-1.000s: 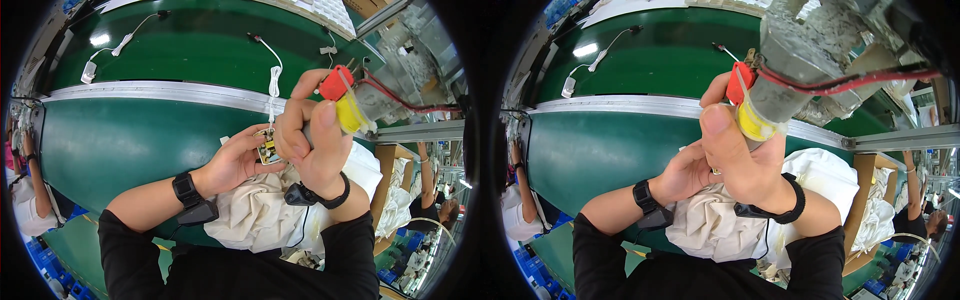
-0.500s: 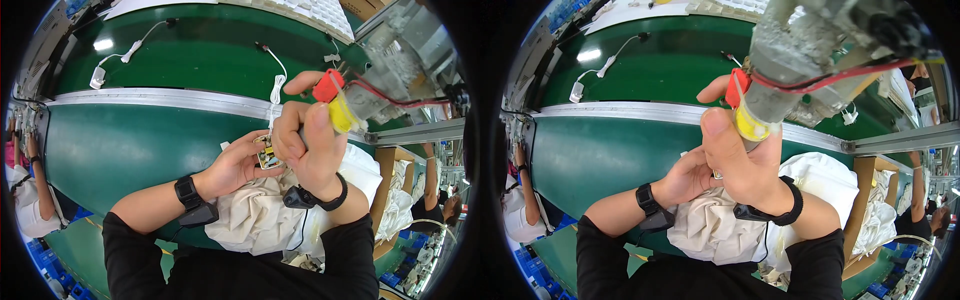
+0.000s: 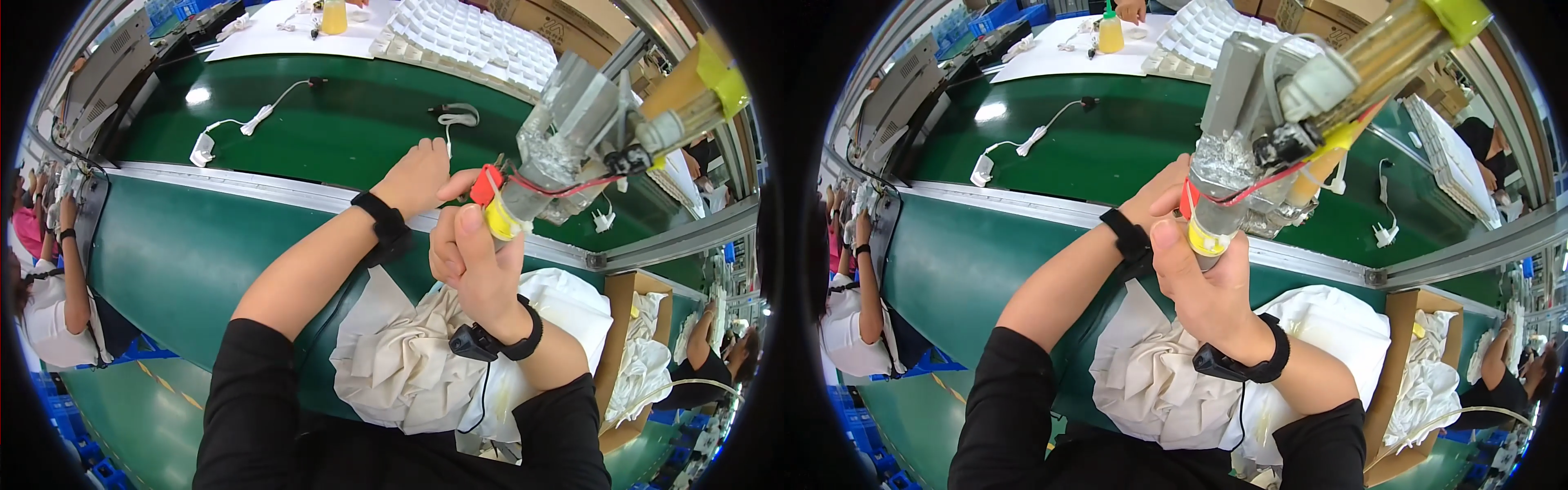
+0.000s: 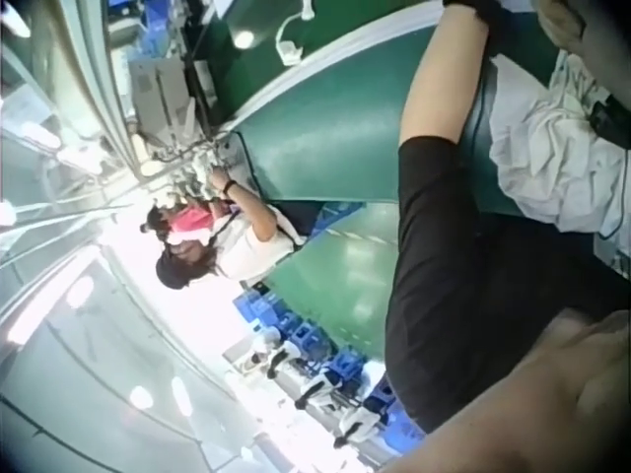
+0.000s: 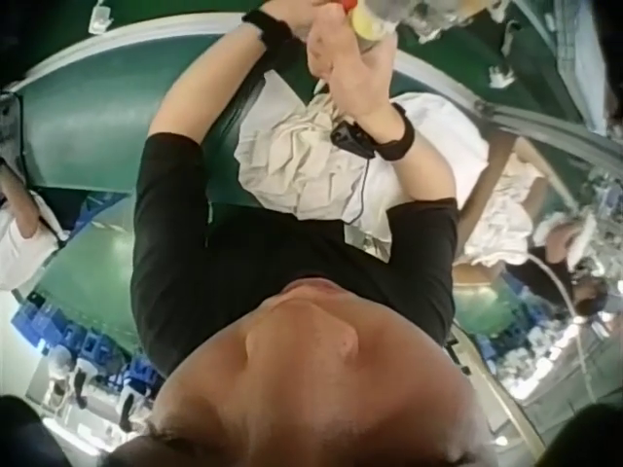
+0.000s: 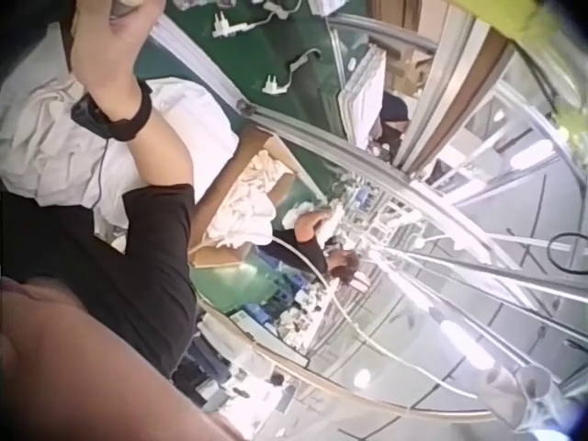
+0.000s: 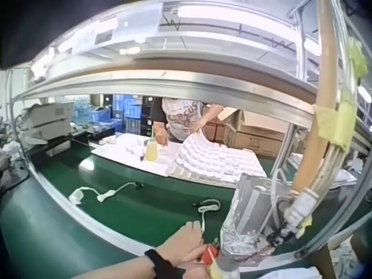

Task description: The person picks up a power adapter from the conveyor belt, applies glue to the internal components using a dispenser, and places it back on the belt.

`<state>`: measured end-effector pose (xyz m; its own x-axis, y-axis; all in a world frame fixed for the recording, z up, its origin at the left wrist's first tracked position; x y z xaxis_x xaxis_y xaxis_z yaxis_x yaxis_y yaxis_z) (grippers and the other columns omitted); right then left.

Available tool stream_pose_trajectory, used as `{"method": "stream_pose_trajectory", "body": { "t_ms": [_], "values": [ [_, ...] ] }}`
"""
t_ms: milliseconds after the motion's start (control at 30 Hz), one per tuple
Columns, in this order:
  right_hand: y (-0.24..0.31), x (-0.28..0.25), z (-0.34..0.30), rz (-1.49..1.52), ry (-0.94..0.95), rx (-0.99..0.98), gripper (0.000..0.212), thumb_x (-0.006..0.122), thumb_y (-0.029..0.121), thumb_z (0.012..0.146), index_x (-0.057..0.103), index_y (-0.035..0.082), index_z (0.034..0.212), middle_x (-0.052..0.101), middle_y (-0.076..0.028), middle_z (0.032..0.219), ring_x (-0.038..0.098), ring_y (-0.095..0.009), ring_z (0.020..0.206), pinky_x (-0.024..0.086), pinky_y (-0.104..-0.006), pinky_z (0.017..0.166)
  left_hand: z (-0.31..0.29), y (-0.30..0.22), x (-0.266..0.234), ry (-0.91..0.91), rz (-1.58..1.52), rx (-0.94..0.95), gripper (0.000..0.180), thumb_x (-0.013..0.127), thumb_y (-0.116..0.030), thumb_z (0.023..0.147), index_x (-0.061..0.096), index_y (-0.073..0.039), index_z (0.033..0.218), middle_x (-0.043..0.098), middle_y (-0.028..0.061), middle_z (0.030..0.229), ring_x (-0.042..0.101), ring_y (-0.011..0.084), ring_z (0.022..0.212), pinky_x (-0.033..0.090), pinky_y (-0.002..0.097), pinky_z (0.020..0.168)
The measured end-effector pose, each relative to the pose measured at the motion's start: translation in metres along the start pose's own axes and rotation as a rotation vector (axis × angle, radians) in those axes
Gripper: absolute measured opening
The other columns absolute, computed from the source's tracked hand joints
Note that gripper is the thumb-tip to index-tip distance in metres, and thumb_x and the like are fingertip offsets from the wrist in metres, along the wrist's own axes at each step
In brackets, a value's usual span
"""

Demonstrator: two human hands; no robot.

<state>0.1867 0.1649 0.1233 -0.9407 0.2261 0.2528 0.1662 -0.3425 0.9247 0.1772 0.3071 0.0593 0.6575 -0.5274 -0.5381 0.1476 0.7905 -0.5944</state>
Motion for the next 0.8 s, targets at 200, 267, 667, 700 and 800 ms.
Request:
{"method": "stream_pose_trajectory", "body": {
  "t_ms": [200,267,667,700,800],
  "values": [
    [0.004,-0.009,0.005,-0.024,-0.024,-0.009,0.030,0.046,0.031,0.096,0.042,0.003,0.105,0.036,0.003,0.053,0.030,-0.003,0.042,0.024,-0.0201,0.038,-0.002,0.014,-0.024,-0.123,0.311,-0.196,0.047,0.063,-0.028,0.081,0.049,0.003,0.113,0.056,0.0232,0.106,0.055,0.0369,0.100,0.046,0.0401,0.087],
    [0.003,-0.008,0.005,-0.023,-0.023,-0.012,0.030,0.046,0.031,0.096,0.042,0.002,0.105,0.037,0.003,0.053,0.030,-0.003,0.042,0.025,-0.0201,0.038,-0.011,0.031,-0.053,-0.130,0.536,-0.185,0.046,0.064,-0.028,0.080,0.050,0.003,0.111,0.056,0.0230,0.107,0.055,0.0369,0.101,0.046,0.0410,0.087],
    [0.004,-0.026,-0.007,-0.033,0.041,-0.064,0.030,0.047,0.029,0.095,0.042,0.001,0.105,0.039,0.003,0.056,0.031,-0.003,0.044,0.026,-0.0197,0.040,-0.137,0.133,-0.253,-0.058,1.108,-0.951,0.037,0.057,-0.030,0.083,0.057,0.000,0.105,0.060,0.0222,0.107,0.056,0.0383,0.101,0.046,0.0446,0.083],
    [0.004,-0.026,-0.006,-0.031,0.035,-0.059,0.030,0.047,0.029,0.095,0.042,0.001,0.105,0.039,0.003,0.056,0.031,-0.003,0.044,0.026,-0.0198,0.040,-0.130,0.126,-0.240,-0.085,1.028,-0.928,0.037,0.057,-0.029,0.083,0.057,0.000,0.105,0.061,0.0224,0.104,0.057,0.0384,0.099,0.047,0.0446,0.081],
    [0.004,-0.024,-0.006,-0.020,0.043,-0.046,0.030,0.047,0.029,0.095,0.042,0.001,0.105,0.038,0.003,0.056,0.031,-0.003,0.044,0.026,-0.0199,0.040,-0.111,0.094,-0.213,-0.124,0.924,-0.839,0.037,0.057,-0.030,0.084,0.056,0.001,0.105,0.062,0.0216,0.100,0.060,0.0372,0.090,0.047,0.0434,0.077]
  ]
}}
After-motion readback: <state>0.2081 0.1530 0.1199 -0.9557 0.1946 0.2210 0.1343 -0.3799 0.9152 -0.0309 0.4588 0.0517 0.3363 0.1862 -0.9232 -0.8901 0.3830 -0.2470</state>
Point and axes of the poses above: each hand's wrist, its own z-axis towards the middle knuckle, its own x-axis out of the palm, y = z × x, the point moved 4 cm from there along z, towards the middle knuckle
